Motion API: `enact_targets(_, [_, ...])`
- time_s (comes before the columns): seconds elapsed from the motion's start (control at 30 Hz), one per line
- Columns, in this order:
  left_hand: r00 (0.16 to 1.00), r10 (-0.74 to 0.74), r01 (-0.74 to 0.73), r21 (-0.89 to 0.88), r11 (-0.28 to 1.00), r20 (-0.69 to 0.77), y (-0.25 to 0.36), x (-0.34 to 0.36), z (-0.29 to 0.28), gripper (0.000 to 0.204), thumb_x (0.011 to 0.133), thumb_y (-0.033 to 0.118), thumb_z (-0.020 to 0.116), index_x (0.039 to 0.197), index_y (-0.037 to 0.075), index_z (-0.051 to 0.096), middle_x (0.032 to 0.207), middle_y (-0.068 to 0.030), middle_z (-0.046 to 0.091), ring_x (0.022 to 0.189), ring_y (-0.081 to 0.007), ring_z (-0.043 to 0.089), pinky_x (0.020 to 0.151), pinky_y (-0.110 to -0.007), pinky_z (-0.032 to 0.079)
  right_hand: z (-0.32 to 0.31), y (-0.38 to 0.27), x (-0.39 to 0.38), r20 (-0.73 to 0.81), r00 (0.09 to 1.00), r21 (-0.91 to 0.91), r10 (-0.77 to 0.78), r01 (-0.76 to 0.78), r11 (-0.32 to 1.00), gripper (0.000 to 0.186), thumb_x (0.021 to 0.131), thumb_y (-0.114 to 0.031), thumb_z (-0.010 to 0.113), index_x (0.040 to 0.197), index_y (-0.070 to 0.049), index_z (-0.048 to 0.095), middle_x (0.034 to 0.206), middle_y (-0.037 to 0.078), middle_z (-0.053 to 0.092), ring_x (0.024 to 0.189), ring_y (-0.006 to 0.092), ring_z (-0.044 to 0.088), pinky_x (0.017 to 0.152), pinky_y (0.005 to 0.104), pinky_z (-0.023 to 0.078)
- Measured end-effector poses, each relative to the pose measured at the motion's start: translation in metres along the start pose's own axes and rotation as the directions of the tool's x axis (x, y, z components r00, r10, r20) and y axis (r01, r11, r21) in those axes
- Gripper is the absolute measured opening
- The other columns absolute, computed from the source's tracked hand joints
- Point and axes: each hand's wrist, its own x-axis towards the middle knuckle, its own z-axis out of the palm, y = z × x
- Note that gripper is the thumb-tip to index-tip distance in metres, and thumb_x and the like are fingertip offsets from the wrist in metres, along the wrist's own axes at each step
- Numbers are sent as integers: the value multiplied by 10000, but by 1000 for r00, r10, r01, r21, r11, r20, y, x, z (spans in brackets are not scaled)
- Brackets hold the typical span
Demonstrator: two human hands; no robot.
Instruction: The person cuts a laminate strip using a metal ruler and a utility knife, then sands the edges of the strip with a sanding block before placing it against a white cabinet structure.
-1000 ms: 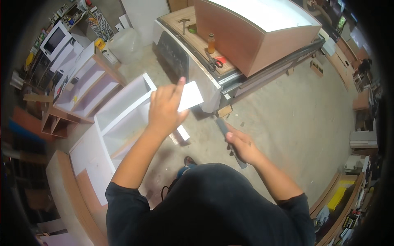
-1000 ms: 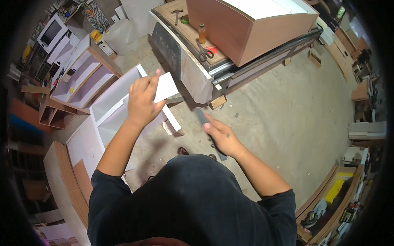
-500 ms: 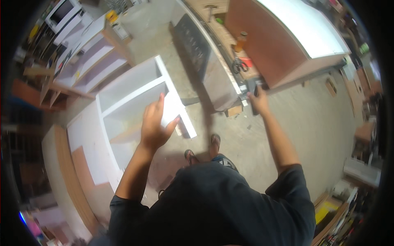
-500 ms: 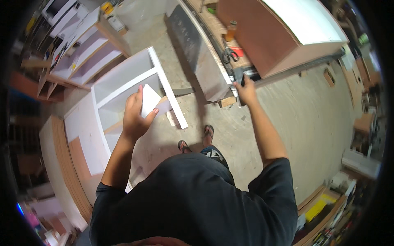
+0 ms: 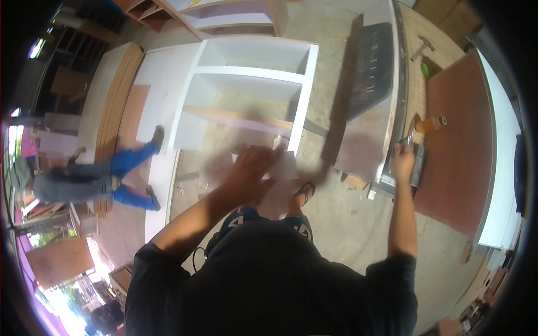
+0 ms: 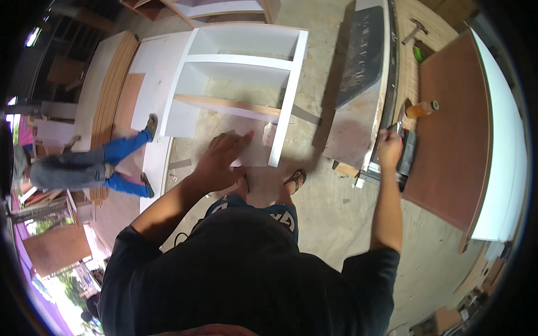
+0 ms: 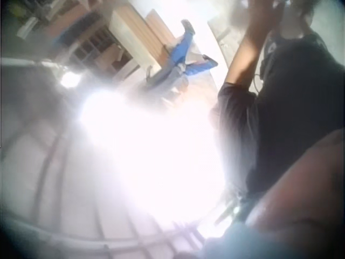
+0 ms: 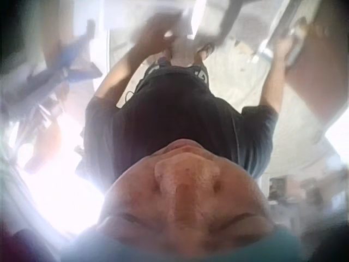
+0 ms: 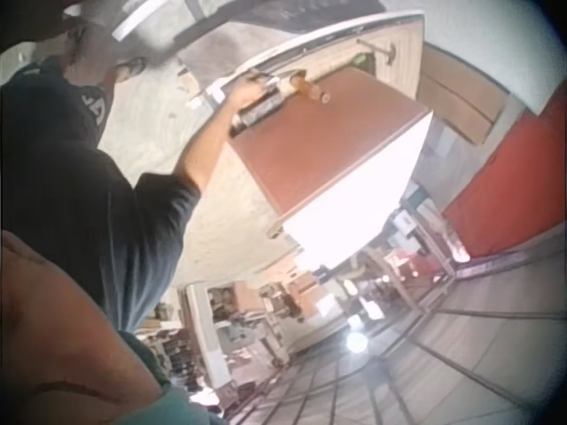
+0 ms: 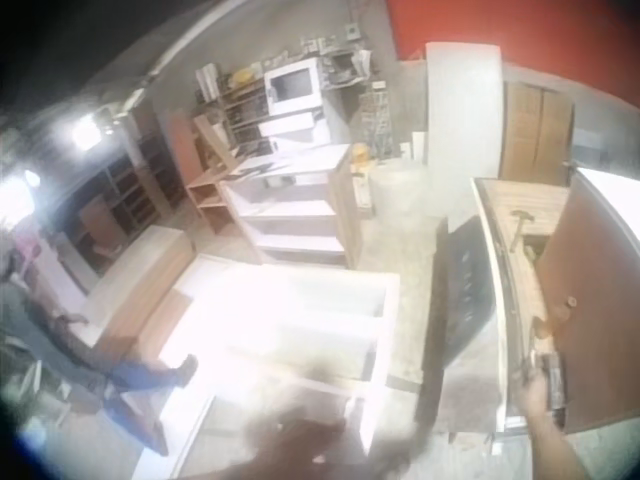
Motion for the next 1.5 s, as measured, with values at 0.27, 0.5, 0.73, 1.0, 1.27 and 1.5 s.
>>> enact_targets(0.27, [998,52,-52,-11,999,36,-23,44,28,875,778,197,788,1535,91,361,1281,-117,536,1154,-340,526,1016,-468,409,55,-223,-177,687,657,717,-312,-539,443,322,1009,-104,589,1304,22,568,1030,85,705,990,196,678,856,320,535])
enact_targets(0.5, [924,-34,-11,-116,993,-381,-104,23,-26,789,872,286,747,1522,63,359,1467,-136,478,1277,-305,510,1079,-490,372,74,-328,-137,433,900,899,-50,-435,-51,316,1032,-262,573,1222,-10,596,1089,91,686,919,188,679,856,420,624])
enact_targets(0.73, [476,-667,241,-815,-527,573,-415,-42,32,853,958,632,533,1506,13,322,1459,-211,491,1263,-366,558,1094,-550,376,128,-370,-127,497,855,867,147,-480,-135,273,1001,-279,631,1213,-109,607,1148,53,668,967,212,626,877,361,539])
enact_targets(1.0, [268,-827,-200,-811,-550,495,-675,-16,142,420,1041,386,478,1252,25,506,1241,-148,596,1102,-306,607,955,-529,470,242,-324,-108,611,753,732,242,-655,189,311,1020,-397,567,1124,-111,635,1015,61,718,913,200,684,831,362,523])
enact_targets(1.27, [294,-857,-165,-861,-482,423,-770,-22,165,114,1003,187,560,1033,77,567,969,-83,610,881,-227,617,787,-395,529,361,-218,-62,665,681,666,307,-726,171,265,987,-344,627,1131,-125,661,1106,66,711,1046,224,647,913,375,507])
enact_targets(1.5, [102,-912,-9,-916,-400,397,-798,-46,189,201,1010,223,583,1112,51,568,902,-87,580,753,-240,625,680,-400,548,417,-186,-50,723,613,604,317,-785,140,212,963,-346,664,1063,-160,685,1111,66,698,1051,230,635,892,368,497])
